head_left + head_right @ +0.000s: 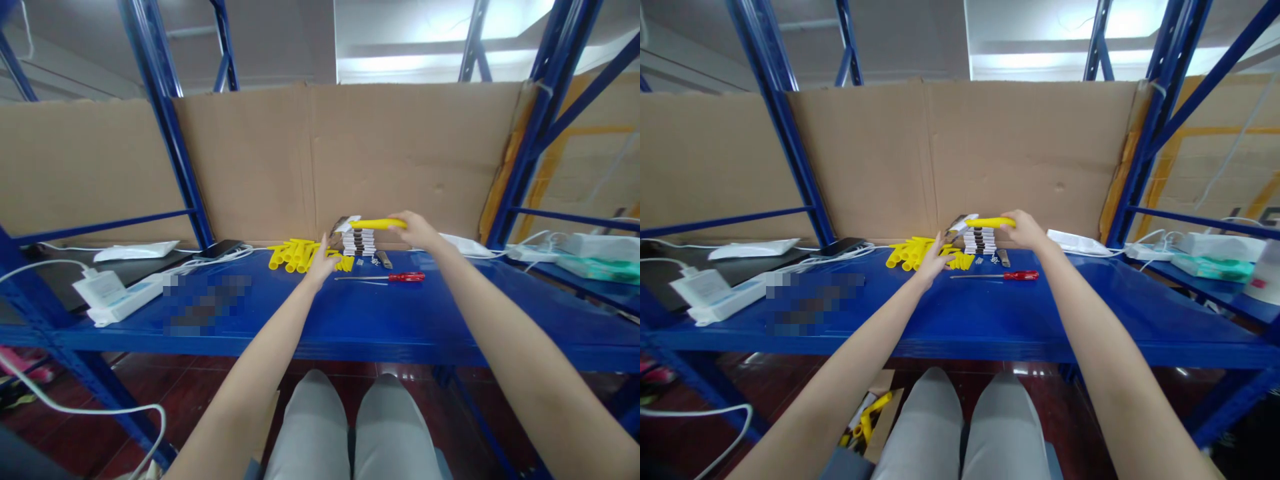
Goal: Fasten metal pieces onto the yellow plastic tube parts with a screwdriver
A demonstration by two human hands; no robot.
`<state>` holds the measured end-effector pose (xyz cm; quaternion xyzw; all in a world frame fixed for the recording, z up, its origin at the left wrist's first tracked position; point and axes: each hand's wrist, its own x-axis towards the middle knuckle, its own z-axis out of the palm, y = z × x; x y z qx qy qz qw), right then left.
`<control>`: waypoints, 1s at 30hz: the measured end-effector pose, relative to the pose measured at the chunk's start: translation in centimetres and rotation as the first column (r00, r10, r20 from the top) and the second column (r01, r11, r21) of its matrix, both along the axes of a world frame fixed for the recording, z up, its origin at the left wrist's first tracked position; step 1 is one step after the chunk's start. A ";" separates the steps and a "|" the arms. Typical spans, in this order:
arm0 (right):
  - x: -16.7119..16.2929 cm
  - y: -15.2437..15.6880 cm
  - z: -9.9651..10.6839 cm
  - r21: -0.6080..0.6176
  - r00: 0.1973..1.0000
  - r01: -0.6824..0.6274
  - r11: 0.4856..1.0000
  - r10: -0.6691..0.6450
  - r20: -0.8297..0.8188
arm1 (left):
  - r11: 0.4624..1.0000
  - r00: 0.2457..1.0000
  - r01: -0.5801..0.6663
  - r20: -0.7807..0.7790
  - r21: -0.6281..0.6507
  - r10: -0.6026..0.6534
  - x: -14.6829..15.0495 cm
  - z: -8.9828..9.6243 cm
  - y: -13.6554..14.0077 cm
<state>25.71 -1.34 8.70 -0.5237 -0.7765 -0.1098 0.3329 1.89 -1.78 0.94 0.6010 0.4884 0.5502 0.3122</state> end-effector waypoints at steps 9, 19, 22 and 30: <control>-2.0 1.0 -7.0 0.000 0.986 -0.128 0.992 0.127 -0.111 | 0.995 0.995 0.010 0.101 -0.101 0.000 0.0 0.3 -0.7; -2.3 0.0 -7.2 0.041 0.986 -0.105 0.994 0.109 -0.125 | 0.991 0.983 0.070 0.177 -0.115 -0.049 -0.2 0.2 -0.5; -2.4 0.2 -7.4 0.076 0.985 -0.112 0.991 0.121 -0.125 | 0.983 0.945 0.129 0.318 -0.134 -0.081 -0.2 0.5 -0.6; -2.0 1.4 -8.3 0.197 0.971 -0.185 0.963 0.209 -0.112 | 0.963 0.835 0.227 0.537 -0.145 -0.116 0.0 0.8 -0.7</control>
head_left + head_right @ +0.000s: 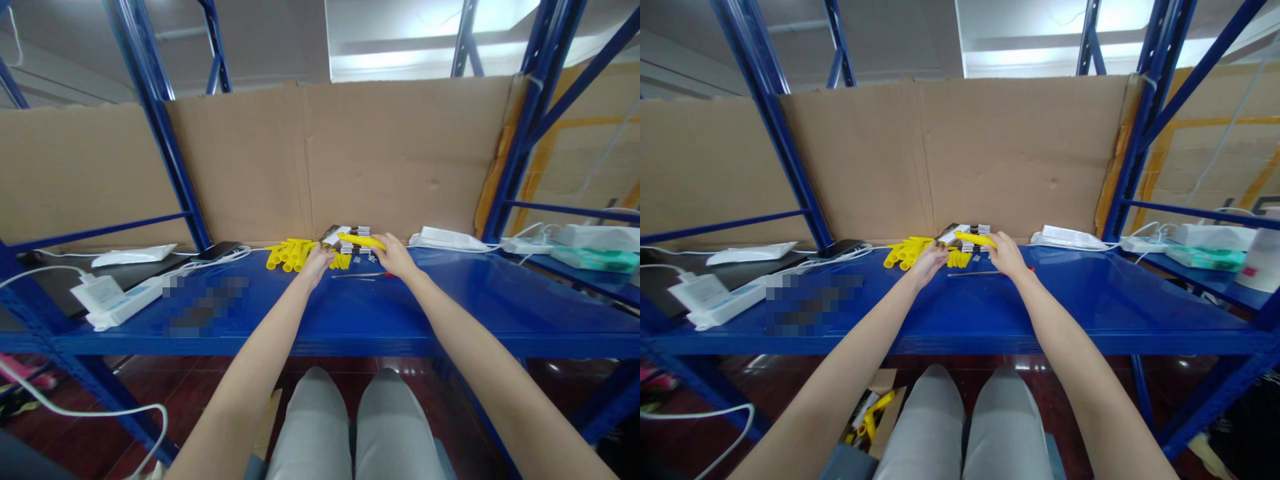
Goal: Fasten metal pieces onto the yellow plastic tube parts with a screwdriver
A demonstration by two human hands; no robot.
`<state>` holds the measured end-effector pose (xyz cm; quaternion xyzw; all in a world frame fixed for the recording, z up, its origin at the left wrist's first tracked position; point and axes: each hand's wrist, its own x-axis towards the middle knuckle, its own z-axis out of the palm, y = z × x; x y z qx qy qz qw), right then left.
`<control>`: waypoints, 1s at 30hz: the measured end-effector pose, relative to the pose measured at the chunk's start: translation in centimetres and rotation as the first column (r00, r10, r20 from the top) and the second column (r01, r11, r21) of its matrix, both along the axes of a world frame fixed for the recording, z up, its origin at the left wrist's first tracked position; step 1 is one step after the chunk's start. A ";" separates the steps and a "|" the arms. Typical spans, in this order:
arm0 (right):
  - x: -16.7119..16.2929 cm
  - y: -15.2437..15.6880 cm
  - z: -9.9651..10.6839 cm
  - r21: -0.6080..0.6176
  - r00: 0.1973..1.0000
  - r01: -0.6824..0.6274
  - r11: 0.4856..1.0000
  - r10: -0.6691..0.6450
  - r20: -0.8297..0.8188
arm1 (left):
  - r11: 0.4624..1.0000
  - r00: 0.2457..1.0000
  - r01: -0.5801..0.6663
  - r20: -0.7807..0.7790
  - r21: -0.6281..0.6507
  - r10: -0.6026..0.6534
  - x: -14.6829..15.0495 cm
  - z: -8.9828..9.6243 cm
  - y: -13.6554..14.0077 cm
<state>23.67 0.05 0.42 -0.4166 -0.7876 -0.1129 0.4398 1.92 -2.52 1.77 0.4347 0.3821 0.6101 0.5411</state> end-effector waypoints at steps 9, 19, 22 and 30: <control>-0.2 0.0 -0.2 0.051 1.000 -0.025 0.998 0.024 0.015 | 0.994 0.994 0.089 -0.062 0.063 -0.086 0.1 0.1 -0.3; -0.9 -0.3 -0.2 0.136 0.994 -0.111 0.984 0.113 -0.003 | 0.960 0.980 0.189 -0.103 0.207 -0.171 -0.3 -0.3 0.3; -1.4 -0.6 -0.3 0.137 0.989 -0.146 0.980 0.143 0.035 | 0.949 0.968 0.244 -0.117 0.199 -0.224 -0.2 -0.6 0.6; -3.5 -1.7 -0.7 0.092 0.977 -0.175 0.980 0.162 0.139 | 0.931 0.941 0.328 -0.136 0.161 -0.309 -0.2 -1.3 0.8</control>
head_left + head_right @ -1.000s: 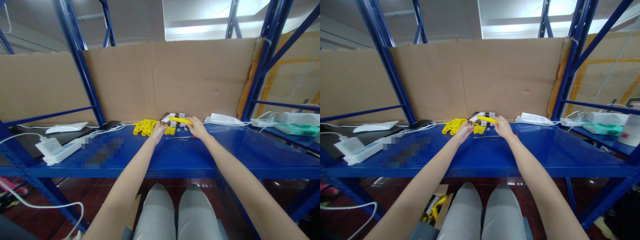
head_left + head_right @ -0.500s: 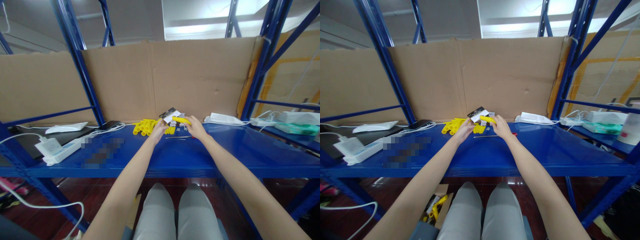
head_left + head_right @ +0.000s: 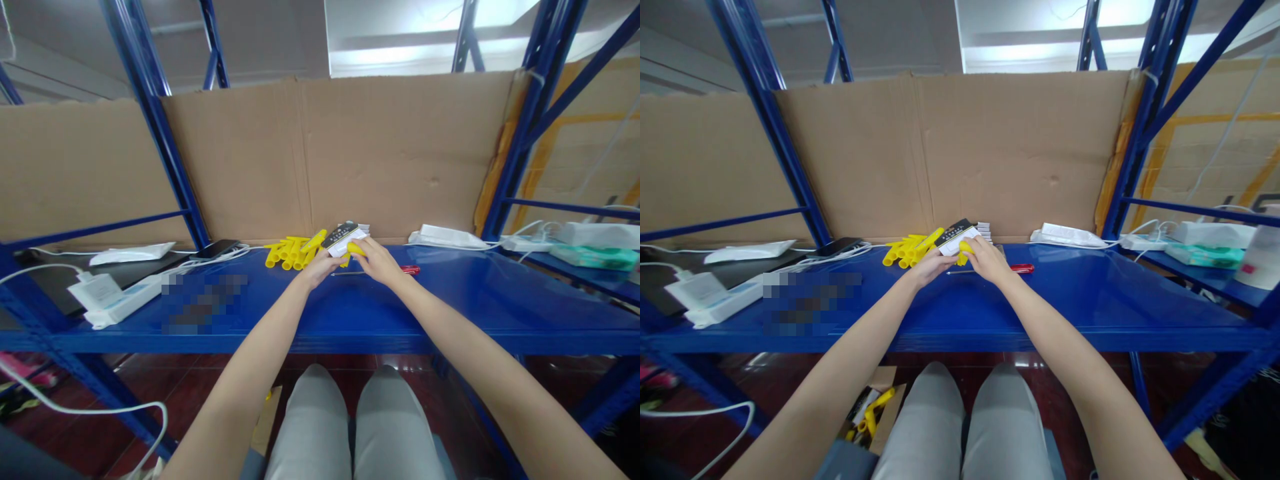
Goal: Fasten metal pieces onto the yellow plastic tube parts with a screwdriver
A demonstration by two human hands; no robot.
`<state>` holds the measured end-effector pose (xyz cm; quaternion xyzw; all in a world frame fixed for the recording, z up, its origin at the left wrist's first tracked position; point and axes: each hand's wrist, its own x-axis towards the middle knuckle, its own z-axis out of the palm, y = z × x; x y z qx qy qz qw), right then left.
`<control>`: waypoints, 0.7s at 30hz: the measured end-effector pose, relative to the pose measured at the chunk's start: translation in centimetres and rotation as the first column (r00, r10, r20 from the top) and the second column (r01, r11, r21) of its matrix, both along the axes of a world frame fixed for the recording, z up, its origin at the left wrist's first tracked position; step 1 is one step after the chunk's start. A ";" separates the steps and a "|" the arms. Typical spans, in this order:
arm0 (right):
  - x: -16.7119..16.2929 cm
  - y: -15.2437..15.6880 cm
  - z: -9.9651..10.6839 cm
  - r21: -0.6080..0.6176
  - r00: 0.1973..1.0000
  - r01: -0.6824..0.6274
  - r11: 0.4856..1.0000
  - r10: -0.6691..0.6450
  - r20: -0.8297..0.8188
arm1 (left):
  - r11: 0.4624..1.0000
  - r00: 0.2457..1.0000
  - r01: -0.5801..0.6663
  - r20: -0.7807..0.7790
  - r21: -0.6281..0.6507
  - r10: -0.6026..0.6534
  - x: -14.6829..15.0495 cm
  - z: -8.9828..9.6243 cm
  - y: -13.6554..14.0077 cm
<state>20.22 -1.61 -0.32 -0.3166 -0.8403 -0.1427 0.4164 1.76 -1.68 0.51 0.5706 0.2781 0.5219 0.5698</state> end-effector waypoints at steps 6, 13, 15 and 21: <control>-0.2 0.0 -0.1 -0.037 0.998 0.047 0.998 -0.048 -0.029 | 0.998 0.975 -0.017 -0.219 0.054 0.029 0.0 -0.3 -0.3; -0.4 -0.2 0.0 -0.163 0.991 0.054 0.985 -0.072 -0.110 | 0.971 0.939 -0.111 -0.297 0.214 0.173 0.2 -0.3 -0.2; -0.3 0.3 -0.1 -0.221 0.972 0.040 0.974 -0.089 -0.217 | 0.963 0.933 -0.126 -0.301 0.237 0.196 0.1 -0.3 -0.2; 0.2 2.5 -0.6 -0.313 0.875 -0.103 0.944 -0.063 -0.480 | 0.960 0.934 -0.123 -0.298 0.251 0.198 0.0 -0.5 0.0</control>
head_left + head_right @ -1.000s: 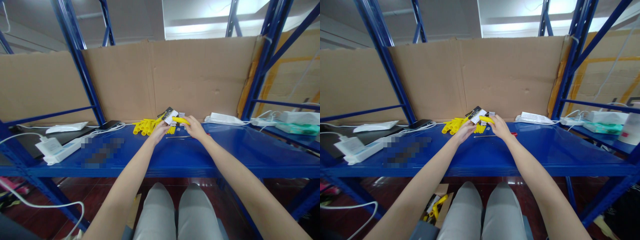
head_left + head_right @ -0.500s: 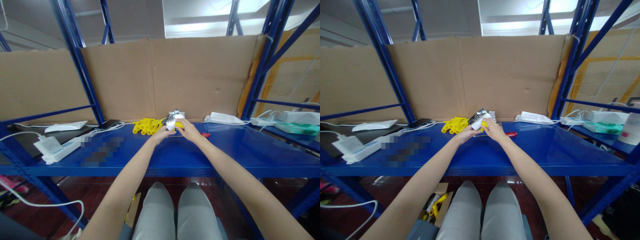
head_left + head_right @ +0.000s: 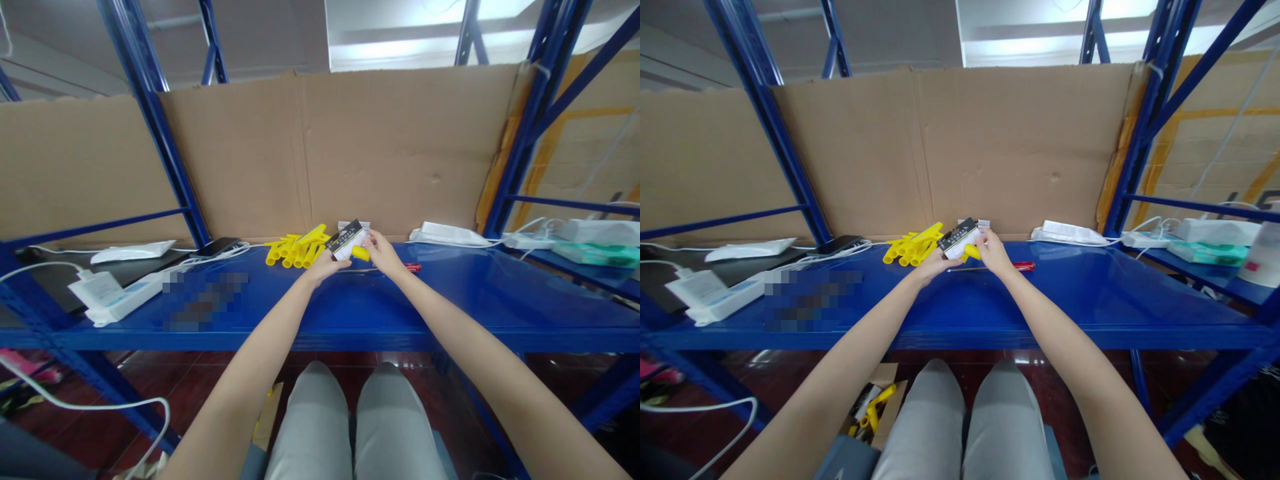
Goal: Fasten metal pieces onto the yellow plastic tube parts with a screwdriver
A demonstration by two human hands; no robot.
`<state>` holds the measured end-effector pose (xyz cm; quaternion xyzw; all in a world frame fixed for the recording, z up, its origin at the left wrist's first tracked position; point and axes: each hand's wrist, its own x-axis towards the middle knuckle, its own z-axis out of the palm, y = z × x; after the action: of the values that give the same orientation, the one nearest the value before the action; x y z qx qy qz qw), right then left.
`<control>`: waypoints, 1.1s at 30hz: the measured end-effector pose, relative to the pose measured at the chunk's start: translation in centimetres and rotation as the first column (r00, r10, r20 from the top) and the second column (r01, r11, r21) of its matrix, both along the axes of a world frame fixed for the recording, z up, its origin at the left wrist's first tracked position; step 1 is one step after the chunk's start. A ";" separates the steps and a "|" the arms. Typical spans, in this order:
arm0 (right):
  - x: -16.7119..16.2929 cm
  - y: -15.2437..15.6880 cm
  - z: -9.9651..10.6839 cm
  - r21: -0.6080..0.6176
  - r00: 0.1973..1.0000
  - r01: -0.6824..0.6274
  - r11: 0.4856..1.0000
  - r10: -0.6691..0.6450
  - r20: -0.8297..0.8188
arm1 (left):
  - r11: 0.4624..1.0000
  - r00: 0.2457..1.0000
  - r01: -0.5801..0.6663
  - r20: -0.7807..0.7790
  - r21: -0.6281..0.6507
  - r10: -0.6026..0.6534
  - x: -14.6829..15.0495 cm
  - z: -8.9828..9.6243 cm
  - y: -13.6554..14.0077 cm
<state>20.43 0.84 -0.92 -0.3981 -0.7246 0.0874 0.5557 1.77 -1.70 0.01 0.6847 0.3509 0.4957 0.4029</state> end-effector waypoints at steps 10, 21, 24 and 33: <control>0.4 -2.0 2.2 -0.368 0.867 -0.303 0.879 0.095 -0.488 | 1.000 1.000 -0.030 0.005 0.003 0.030 0.2 0.4 -0.3; 0.1 -1.9 1.8 -0.298 0.824 -0.458 0.838 0.273 -0.497 | 0.995 0.995 -0.089 0.031 -0.041 0.091 0.3 0.9 -1.3; 0.1 -1.7 1.7 -0.260 0.828 -0.442 0.859 0.279 -0.487 | 0.995 0.994 -0.092 0.049 -0.047 0.094 0.4 1.0 -1.5; 0.1 -1.2 1.6 -0.227 0.816 -0.400 0.888 0.233 -0.529 | 0.992 0.991 -0.116 0.063 -0.058 0.120 0.6 1.3 -2.0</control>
<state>20.49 -0.40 0.66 -0.3217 -0.5926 0.3962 0.6232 2.39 -3.66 1.28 0.6348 0.3907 0.5314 0.4025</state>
